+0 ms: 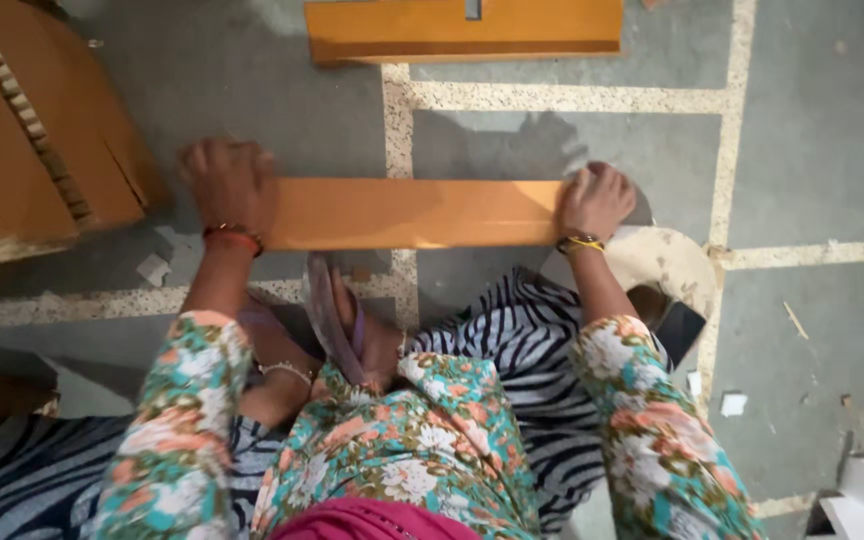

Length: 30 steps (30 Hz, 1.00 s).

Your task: The person sits on the floor and assembles a long, rectangular cardboard piece by hand. They repeatedly rub and press the edges and seams of the cardboard to secure the structure, occasionally flipping the piece over to work on different sides.

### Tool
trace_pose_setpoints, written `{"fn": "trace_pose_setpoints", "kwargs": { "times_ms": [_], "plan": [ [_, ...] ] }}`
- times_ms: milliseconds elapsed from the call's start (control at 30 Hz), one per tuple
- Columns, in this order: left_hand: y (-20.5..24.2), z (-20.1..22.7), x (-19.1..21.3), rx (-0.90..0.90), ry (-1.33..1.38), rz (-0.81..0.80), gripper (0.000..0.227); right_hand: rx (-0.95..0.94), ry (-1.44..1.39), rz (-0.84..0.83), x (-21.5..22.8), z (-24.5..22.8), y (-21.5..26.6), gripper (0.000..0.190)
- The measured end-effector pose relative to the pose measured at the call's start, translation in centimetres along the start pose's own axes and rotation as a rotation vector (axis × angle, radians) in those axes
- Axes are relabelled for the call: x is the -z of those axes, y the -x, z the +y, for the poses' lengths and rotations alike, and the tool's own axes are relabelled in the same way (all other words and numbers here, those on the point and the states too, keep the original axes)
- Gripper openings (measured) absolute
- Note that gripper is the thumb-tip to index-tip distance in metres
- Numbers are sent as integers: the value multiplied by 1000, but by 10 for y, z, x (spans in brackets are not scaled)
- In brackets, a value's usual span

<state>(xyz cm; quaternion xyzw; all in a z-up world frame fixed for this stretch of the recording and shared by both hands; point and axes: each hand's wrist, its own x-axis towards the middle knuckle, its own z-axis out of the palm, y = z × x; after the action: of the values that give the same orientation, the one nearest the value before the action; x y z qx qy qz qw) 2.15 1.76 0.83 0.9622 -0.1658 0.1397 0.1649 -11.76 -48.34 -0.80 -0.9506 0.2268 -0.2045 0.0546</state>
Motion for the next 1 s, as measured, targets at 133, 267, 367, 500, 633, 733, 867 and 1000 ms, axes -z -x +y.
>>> {"fn": "trace_pose_setpoints", "kwargs": {
  "times_ms": [133, 267, 367, 500, 633, 733, 867, 1000],
  "plan": [
    [7, -17, -3, 40, 117, -53, 29, 27, -148, -208, -8, 12, 0, 30],
    [9, -20, -4, 44, 172, -72, 30, -75, -290, -273, 3, 6, 1, 37],
    [6, -19, 0, 1, 184, -113, 29, -116, -261, -269, 0, 7, 1, 39],
    [2, -15, 1, -15, 178, -71, 29, -100, -213, -230, -6, 12, 3, 40],
    [7, -18, -6, 0, 155, -75, 33, -37, -228, -221, -6, 12, 4, 39],
    [5, -18, -7, 24, 158, -97, 33, 52, -121, -204, -1, 6, 0, 35],
    [3, -9, -1, -15, 129, -76, 33, 260, 19, -96, -1, -15, 0, 23],
    [2, 16, 1, -96, 13, -44, 29, 555, 118, -15, -24, -81, 25, 33]
  ]
}}
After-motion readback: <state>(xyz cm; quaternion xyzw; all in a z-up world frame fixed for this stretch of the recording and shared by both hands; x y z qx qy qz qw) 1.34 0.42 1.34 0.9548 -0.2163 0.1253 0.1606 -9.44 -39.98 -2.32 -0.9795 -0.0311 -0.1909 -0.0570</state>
